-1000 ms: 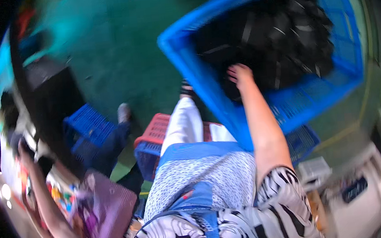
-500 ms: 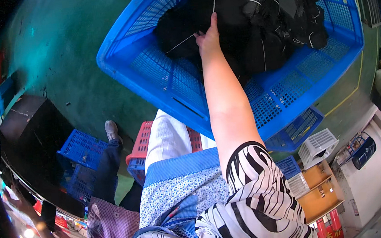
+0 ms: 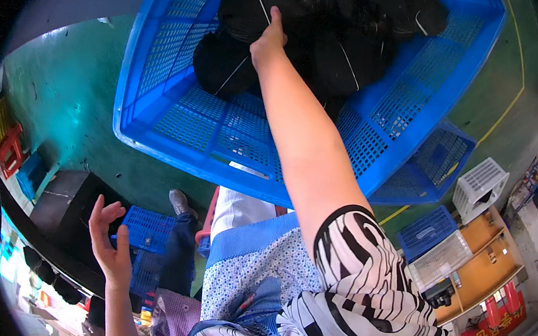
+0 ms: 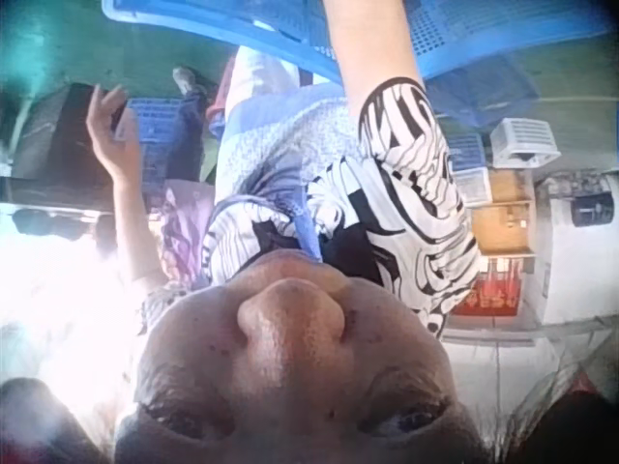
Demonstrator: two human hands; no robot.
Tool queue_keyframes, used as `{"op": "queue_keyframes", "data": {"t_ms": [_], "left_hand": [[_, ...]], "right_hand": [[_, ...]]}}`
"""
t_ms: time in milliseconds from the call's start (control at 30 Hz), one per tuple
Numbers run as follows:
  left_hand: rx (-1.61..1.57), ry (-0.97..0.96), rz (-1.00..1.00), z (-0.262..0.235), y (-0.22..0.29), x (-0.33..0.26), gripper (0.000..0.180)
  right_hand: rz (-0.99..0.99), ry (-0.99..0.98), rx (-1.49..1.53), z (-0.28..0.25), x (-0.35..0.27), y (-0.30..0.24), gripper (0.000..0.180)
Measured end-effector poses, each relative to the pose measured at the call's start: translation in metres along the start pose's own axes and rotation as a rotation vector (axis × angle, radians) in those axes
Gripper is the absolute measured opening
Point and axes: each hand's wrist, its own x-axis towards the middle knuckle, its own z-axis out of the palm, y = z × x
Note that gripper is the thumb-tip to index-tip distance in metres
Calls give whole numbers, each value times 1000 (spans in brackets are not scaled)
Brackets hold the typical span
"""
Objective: The person sorts through several stacks of black shoe components in blue crates, moves one crate of components to another area of the room, and luego stacks the components on a table before securing a bundle with a rubber band.
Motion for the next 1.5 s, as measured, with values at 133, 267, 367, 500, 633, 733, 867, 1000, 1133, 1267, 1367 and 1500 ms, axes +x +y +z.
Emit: {"op": "queue_keyframes", "data": {"t_ms": [133, 267, 367, 500, 633, 733, 867, 1000, 1133, 1267, 1367, 1500], "left_hand": [[-49, -59, 16, 35, 30, 23, 52], [-234, -93, 0, 64, 43, 50, 58], [-957, -319, -275, 83, 42, 73, 56], [-1342, -588, -375, 116, 72, 60, 52], [-1362, -778, -575, 162, 157, 11, 52], [-716, -741, -399, 199, 195, -12, 51], [-394, -859, -311, 241, 209, -16, 46], [-294, -789, -436, 255, 189, -10, 39], [-236, -762, -514, 266, 179, -3, 35], [-197, -749, -553, 273, 170, 2, 33], [-200, -737, -564, 269, 162, 3, 33], [-249, -690, -601, 266, 158, 6, 33]], "right_hand": [[-104, -170, 46, -23, 4, -16, 43], [414, -217, 210, -54, -120, -32, 37], [699, -400, 425, -115, -212, -49, 27], [571, -609, -18, -180, -293, -92, 64], [321, -621, 59, -247, -336, -180, 92], [217, -435, 51, -334, -330, -207, 91], [72, -105, 180, -457, -307, -219, 78], [-14, -121, -136, -531, -238, -235, 84], [326, -32, -336, -563, -152, -245, 90], [206, -28, -527, -595, -109, -210, 74], [184, -6, -659, -577, -104, -213, 89], [-1010, 255, -1469, -453, -93, -241, 63]]}}
